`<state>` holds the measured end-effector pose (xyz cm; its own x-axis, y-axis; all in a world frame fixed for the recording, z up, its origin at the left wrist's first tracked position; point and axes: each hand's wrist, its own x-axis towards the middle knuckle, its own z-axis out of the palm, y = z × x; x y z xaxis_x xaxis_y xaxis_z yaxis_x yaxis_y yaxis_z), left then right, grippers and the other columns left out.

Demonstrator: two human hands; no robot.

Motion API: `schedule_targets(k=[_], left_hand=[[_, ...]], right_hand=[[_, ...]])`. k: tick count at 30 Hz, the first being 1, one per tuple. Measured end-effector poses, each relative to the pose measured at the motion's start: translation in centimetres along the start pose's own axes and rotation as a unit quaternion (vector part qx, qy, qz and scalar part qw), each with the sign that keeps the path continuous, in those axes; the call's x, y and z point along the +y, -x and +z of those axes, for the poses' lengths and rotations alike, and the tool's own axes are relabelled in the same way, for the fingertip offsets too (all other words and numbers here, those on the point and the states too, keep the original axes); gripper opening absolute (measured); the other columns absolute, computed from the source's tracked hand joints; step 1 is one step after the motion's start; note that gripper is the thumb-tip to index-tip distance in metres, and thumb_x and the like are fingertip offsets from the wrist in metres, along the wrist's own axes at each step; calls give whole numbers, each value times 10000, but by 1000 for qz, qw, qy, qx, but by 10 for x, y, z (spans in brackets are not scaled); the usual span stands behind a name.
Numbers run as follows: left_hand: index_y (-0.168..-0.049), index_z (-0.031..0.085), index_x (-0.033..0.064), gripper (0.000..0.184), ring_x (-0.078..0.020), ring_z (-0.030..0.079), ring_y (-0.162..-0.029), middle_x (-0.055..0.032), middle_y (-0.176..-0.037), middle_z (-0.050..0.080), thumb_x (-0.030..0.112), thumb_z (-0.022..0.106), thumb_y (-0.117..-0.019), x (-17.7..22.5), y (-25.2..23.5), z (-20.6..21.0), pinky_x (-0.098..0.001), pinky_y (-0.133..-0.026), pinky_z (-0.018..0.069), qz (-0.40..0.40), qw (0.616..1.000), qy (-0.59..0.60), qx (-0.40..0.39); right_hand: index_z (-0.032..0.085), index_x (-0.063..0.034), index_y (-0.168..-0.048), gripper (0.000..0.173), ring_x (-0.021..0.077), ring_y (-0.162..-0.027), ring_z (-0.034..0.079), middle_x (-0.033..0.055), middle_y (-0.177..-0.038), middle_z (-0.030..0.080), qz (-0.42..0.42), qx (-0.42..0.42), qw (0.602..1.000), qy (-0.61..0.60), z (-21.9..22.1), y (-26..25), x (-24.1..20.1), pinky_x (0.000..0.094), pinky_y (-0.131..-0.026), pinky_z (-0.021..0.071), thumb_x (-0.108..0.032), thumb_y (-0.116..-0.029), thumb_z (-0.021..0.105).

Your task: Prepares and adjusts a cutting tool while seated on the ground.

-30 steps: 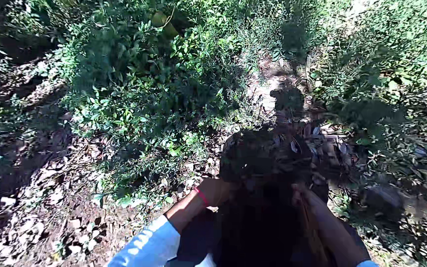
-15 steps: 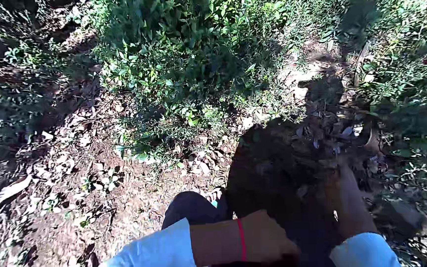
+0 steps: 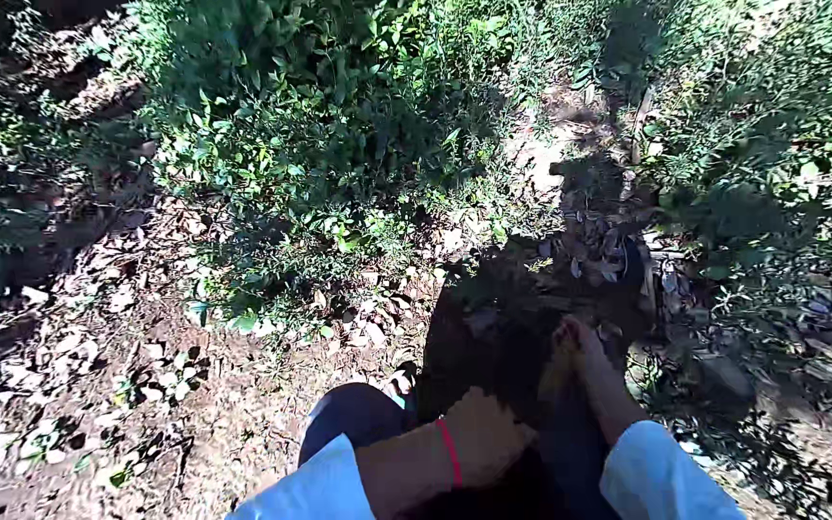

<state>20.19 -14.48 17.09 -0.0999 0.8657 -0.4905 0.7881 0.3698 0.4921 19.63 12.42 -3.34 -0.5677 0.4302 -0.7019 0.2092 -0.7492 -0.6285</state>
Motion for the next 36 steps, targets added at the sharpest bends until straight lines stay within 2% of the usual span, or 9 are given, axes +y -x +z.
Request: schedule_targets(k=[3,6,10,12,15,21,28,32,36], left_hand=[[-1422,592,95,386,-465,601,-1207,-256,-1270,653,168,568,-1044,10,-6,-8,-652,-1055,402,-30,999,-16,-2],[-1414,603,114,375,-439,627,-1173,-233,-1244,671,175,560,-1046,21,-16,-3,-626,-1011,439,13,999,-26,22],[-1445,571,103,392,-451,609,-1213,-237,-1303,651,199,537,-1067,18,-30,2,-645,-1016,435,59,997,0,-40],[-1449,569,112,394,-444,613,-1218,-234,-1305,654,218,523,-1072,4,-36,3,-651,-1012,439,38,996,0,-75],[-1433,568,79,399,-459,598,-1224,-252,-1300,645,239,524,-1071,-8,-40,-3,-663,-1007,431,-10,993,-20,-113],[-1466,542,109,410,-448,616,-1208,-238,-1297,651,231,515,-1075,-14,-46,-13,-655,-986,452,52,998,13,-39],[-1483,520,90,452,-451,588,-1252,-251,-1336,628,291,516,-1078,-15,-43,-19,-658,-1040,413,14,998,15,-66],[-1486,526,116,449,-449,587,-1255,-241,-1353,623,290,527,-1072,-13,-42,-23,-662,-1035,412,1,998,22,-63],[-1491,514,108,450,-458,589,-1246,-246,-1351,621,286,512,-1078,-14,-44,-25,-666,-1012,424,-8,997,14,-80]], right_hand=[[510,-123,-981,222,68,-550,569,-38,-676,556,23,-2,999,34,-10,-4,-3,247,-547,542,-256,-1109,385],[509,-115,-1006,182,69,-541,557,-31,-680,543,26,12,997,70,-18,-8,-5,249,-539,540,-249,-1098,428],[524,-107,-1066,136,75,-543,543,-27,-701,533,5,44,994,100,-24,-3,-8,256,-542,534,-237,-1078,487],[526,-105,-1117,150,68,-537,536,-30,-712,528,-1,43,994,104,-28,2,-12,246,-531,524,-244,-1079,487],[536,-100,-1086,189,67,-523,531,-30,-698,531,-5,31,994,109,-40,2,-15,247,-521,527,-272,-1088,458],[524,-91,-1063,194,72,-496,522,-22,-667,520,23,34,992,119,-47,-7,-12,239,-496,517,-263,-1093,439],[534,-63,-1150,218,86,-541,532,-4,-726,542,21,72,972,223,-53,-12,-7,271,-534,518,-265,-1083,488],[551,-19,-1223,296,112,-619,554,33,-816,562,6,79,964,255,-49,-6,-9,294,-591,526,-271,-1069,529],[545,-21,-1250,304,112,-612,551,31,-807,558,9,94,961,262,-42,-2,-11,291,-588,519,-261,-1063,544]])
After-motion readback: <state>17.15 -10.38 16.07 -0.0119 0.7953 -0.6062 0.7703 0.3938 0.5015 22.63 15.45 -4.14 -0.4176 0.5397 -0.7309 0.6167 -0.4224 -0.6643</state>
